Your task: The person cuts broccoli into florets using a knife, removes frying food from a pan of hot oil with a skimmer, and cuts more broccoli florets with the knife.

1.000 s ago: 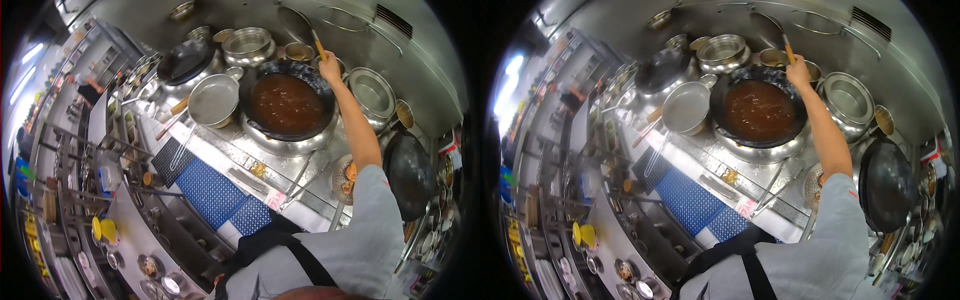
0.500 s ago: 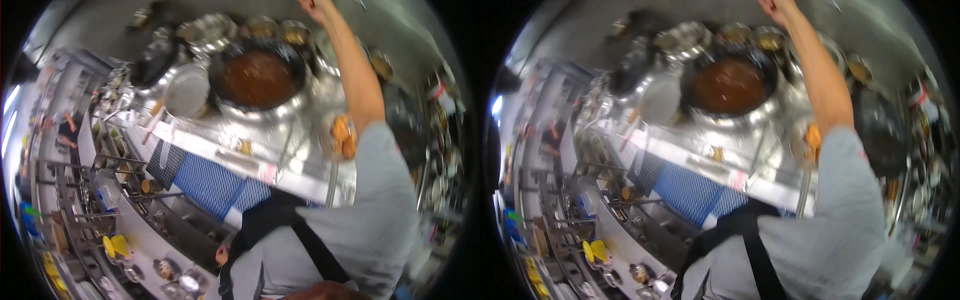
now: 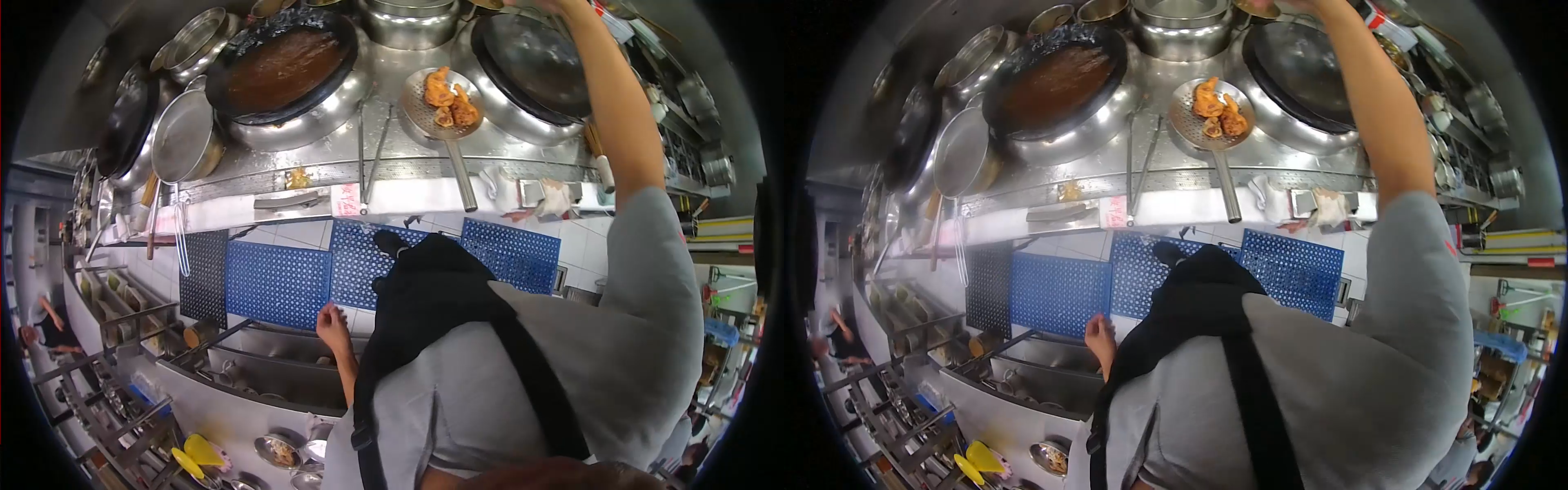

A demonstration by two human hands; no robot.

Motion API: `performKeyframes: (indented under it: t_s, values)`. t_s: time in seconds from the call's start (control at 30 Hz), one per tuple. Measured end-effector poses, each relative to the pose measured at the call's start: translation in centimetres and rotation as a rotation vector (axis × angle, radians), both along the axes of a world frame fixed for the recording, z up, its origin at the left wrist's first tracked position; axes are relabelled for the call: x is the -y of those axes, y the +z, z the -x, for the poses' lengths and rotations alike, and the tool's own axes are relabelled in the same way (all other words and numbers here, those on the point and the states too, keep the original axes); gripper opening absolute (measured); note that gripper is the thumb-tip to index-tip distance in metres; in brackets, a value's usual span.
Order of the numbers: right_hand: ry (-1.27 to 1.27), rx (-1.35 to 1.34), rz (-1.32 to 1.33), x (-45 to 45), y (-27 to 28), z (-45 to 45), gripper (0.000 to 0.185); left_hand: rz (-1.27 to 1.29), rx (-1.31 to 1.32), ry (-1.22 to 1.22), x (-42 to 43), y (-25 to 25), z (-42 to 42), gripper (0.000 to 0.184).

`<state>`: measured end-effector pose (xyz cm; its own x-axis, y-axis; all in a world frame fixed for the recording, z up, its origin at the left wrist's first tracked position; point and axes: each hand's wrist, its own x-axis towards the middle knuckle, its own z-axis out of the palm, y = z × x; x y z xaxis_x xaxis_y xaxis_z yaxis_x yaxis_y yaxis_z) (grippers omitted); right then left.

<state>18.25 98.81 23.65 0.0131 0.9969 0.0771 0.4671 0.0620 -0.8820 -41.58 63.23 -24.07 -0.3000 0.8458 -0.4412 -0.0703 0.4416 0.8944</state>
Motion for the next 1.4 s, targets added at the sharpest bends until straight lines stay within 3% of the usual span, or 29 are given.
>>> performKeyframes:
  t_s: [0.03,0.1,0.2,0.27,0.4,0.5,0.6,0.7,0.8,0.83,0.93,1.0,1.07,1.13,1.27,1.4]
  values:
    - [-0.029,0.074,0.011,3.1,0.0,-1.2,0.045,0.006,-0.029,-0.075,-1.4,1.6,-1.2,0.019]
    - [-0.153,0.205,0.095,9.0,0.6,-3.1,0.048,-0.011,0.161,-0.17,-4.3,5.5,-5.0,0.023]
    - [-0.218,0.325,0.041,15.3,-1.4,-9.9,0.04,0.002,0.325,-0.572,-7.8,13.0,-10.6,0.034]
    - [-0.287,0.394,0.083,18.9,-3.0,-15.7,0.049,-0.054,0.378,-0.842,-9.0,16.9,-15.0,0.039]
    - [-0.445,0.236,0.219,26.1,-8.9,-26.9,0.041,-0.172,0.317,-1.284,-9.3,22.3,-23.6,0.043]
    - [-0.538,0.14,0.256,31.2,-14.1,-32.7,0.041,-0.161,0.328,-1.412,-8.9,22.6,-28.6,0.044]
    - [-0.549,0.067,0.25,35.1,-18.0,-33.8,0.044,-0.172,0.276,-1.408,-8.7,23.2,-31.5,0.04]
    - [-0.45,0.039,0.304,36.6,-20.3,-31.4,0.044,-0.093,0.225,-1.248,-9.5,23.7,-33.0,0.036]
    - [-0.306,-0.021,0.373,35.1,-20.5,-26.0,0.041,-0.205,0.125,-0.877,-11.0,19.1,-33.4,0.032]
    - [-0.255,-0.066,0.364,34.1,-20.8,-24.5,0.039,-0.206,-0.148,-0.779,-11.6,19.6,-34.1,0.045]
    - [-0.109,-0.148,0.351,30.2,-22.3,-20.3,0.033,0.148,0.046,-0.539,-13.8,17.0,-36.5,0.059]
    - [-0.009,-0.12,0.321,26.6,-23.4,-17.8,0.029,0.32,0.171,-0.636,-15.4,14.9,-37.6,0.068]
    - [0.032,0.009,0.231,21.6,-25.7,-15.9,0.026,0.396,0.214,-0.709,-15.9,13.8,-38.9,0.066]
    - [0.004,0.223,-0.082,15.7,-27.5,-12.8,0.025,0.362,0.12,-0.656,-15.3,13.1,-39.1,0.066]
    - [0.003,0.523,-0.186,3.2,-30.6,-7.8,0.029,0.268,0.105,-0.552,-13.7,14.0,-35.8,0.063]
    - [0.036,0.824,-0.13,-6.2,-34.4,-6.3,0.038,0.235,0.198,-0.406,-11.3,12.2,-27.7,0.058]
